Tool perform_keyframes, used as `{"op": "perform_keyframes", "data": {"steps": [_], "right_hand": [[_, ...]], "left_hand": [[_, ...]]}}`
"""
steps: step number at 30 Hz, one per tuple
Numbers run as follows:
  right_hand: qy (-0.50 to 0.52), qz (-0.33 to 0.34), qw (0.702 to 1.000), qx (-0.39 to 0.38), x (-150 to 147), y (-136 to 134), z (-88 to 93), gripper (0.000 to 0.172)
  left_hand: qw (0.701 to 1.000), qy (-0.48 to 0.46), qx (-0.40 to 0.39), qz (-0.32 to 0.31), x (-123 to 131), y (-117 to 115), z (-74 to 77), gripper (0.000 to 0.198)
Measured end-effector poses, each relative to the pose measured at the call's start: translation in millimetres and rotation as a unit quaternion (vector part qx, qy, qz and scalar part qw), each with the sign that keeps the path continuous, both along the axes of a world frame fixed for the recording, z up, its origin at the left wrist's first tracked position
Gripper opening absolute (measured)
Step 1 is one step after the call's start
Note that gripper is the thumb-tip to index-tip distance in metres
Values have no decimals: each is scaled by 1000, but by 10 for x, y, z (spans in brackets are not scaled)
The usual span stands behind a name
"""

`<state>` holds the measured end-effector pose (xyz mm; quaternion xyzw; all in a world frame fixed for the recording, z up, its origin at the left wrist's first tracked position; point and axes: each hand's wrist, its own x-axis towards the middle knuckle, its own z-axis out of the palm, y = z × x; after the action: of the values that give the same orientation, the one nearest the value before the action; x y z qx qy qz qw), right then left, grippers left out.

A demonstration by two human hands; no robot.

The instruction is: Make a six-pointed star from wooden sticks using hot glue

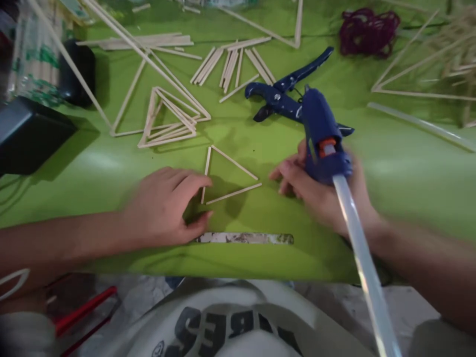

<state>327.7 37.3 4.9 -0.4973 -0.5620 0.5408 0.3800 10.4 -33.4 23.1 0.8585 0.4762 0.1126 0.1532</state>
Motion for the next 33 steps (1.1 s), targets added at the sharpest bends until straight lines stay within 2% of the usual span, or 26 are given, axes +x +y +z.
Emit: {"op": "perform_keyframes", "data": {"steps": [3, 8, 17, 24, 33], "right_hand": [[-32, 12, 999, -6, 70, -160, 19, 32], [-45, -33, 998, -2, -8, -316, 66, 27], [-25, -6, 1000, -9, -22, -284, 61, 27], [-18, -8, 1000, -2, -47, -286, 58, 27], [-11, 3, 1000, -22, -36, -282, 73, 27]], "left_hand": [[1000, -5, -14, -1, -12, 3, -2, 35], [998, -19, -50, 24, -23, 25, -3, 31], [999, -18, -35, 15, -31, 46, -19, 28], [998, -11, -53, 25, -21, 62, -7, 28], [999, -28, -18, 7, -35, 63, -37, 28]]}}
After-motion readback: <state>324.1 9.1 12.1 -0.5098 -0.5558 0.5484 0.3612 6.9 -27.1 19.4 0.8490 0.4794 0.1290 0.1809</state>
